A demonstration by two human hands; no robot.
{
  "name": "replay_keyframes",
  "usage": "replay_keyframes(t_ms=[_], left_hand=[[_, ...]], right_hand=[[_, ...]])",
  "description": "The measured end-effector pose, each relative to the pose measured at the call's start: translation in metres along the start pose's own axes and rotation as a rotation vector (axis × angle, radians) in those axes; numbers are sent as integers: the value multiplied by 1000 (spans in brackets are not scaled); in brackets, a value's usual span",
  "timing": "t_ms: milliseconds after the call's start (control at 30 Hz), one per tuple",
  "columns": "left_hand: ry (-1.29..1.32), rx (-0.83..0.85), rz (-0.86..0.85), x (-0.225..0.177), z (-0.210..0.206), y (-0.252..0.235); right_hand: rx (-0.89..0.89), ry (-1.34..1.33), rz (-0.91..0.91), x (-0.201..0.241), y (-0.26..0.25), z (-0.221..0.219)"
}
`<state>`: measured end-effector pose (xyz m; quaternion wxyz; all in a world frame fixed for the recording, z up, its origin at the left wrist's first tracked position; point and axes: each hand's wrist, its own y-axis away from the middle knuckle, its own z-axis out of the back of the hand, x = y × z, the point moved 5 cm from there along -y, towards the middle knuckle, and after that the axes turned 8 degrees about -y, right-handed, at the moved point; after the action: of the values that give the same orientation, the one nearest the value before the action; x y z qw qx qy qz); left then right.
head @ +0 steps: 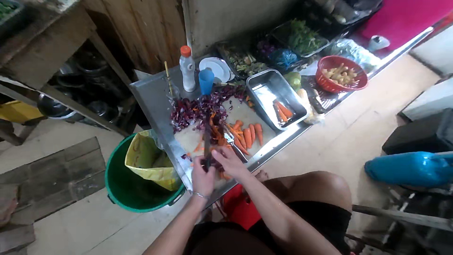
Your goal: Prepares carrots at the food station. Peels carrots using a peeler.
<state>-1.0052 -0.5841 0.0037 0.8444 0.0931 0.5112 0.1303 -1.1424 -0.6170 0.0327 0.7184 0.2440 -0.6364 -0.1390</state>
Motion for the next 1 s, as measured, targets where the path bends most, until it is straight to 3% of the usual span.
replay_keyframes(t_ms=[100, 267, 367, 433, 567, 667, 833, 1000], left_hand=[[-97, 118, -241, -19, -14, 9], [-437, 197, -553, -37, -9, -25], [-774, 576, -967, -45, -46, -45], [-1020, 781, -1055, -44, -67, -54], [-1156, 755, -1029, -45, -59, -80], [-1139, 650, -813, -40, -35, -93], [-1015, 497, -396, -12, 5, -99], [-928, 392, -298, 7, 19, -91]], right_hand=[[-174, 67, 30, 11, 9, 13], [-364, -297, -50, -13, 34, 63], [-393, -355, -39, -33, 53, 80], [-427, -350, -31, -30, 59, 84], [-427, -278, 26, -23, 66, 85], [-437, -171, 2, -21, 71, 77], [-327, 505, -109, -7, 69, 56], [-177, 887, -175, -2, 64, 19]])
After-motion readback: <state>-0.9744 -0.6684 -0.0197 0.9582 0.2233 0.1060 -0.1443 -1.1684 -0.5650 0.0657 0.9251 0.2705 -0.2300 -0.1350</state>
